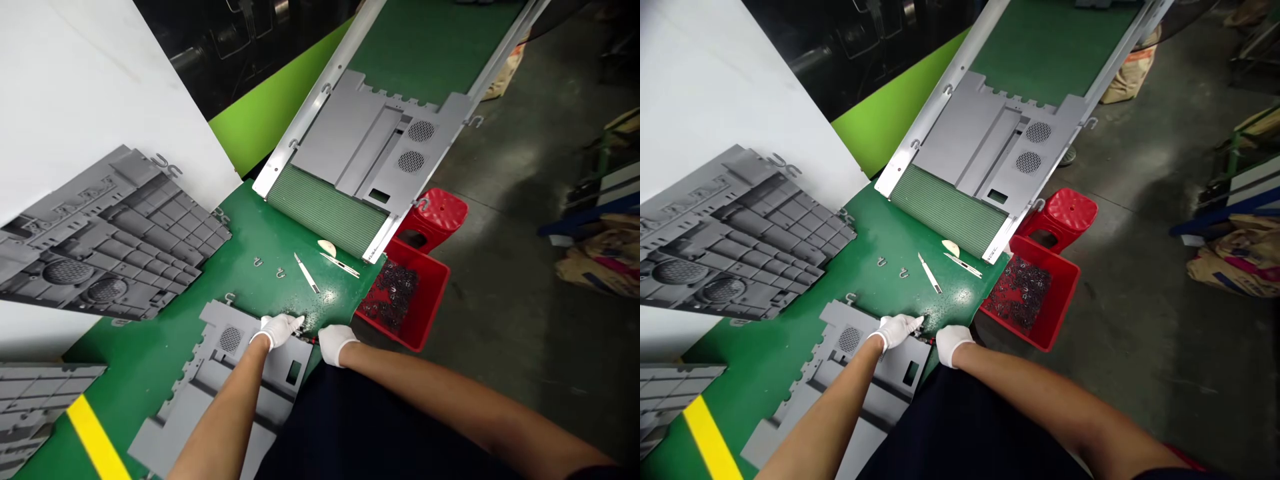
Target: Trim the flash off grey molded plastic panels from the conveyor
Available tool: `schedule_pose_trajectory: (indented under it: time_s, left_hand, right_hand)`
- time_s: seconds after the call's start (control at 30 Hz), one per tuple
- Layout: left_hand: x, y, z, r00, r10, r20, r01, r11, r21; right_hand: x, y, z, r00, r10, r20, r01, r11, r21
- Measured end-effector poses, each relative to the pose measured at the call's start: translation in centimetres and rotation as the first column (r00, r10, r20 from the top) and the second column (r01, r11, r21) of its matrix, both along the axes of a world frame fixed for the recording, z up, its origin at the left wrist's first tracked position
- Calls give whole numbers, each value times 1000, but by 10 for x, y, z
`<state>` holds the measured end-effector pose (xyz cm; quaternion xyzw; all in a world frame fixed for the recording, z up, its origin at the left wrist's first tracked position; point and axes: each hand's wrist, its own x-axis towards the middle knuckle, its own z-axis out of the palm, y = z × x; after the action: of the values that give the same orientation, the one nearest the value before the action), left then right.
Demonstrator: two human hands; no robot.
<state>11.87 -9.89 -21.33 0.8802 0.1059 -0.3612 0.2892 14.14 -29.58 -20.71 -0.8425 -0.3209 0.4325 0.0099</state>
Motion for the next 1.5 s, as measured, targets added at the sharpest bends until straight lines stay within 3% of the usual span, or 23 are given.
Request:
schedule_pose_trajectory:
  time_s: [0.3,0.5,0.73,0.97,1.2,1.3,1.4,1.47,1.5]
  left_hand:
    - [8,-2,5,993,-41,-112,48,997,61]
    - [8,-1,10,997,-22,-80,25,999,29]
    - [11,0,11,996,17,-82,-15,1000,23]
    - [10,-2,14,998,9,-56,-10,1000,-10]
    - [6,7,7,981,193,10,-192,978,-78]
    - [15,-7,14,957,275,87,-266,958,-102]
    - [36,-46,30,927,350,132,-294,901,-320]
    - [52,-68,43,928,347,138,-241,838,-489]
    - [59,-72,50,930,329,165,-205,836,-509]
  right_hand:
    - [15,0,-10,997,77,28,-78,996,39]
    - [6,1,-7,1000,17,-21,-17,1000,-19]
    - [8,-1,-1,1000,-4,-13,4,1000,8]
    - [5,3,-7,1000,-4,-6,4,1000,-1]
    - [5,-2,-9,999,-40,27,39,999,29]
    - [5,-16,-8,992,-127,20,126,992,18]
    - [-3,-32,-9,969,-242,-49,241,970,-18]
    - [-11,-40,-10,961,-262,-91,262,965,-8]
    - [-13,-43,-11,961,-258,-101,260,966,4]
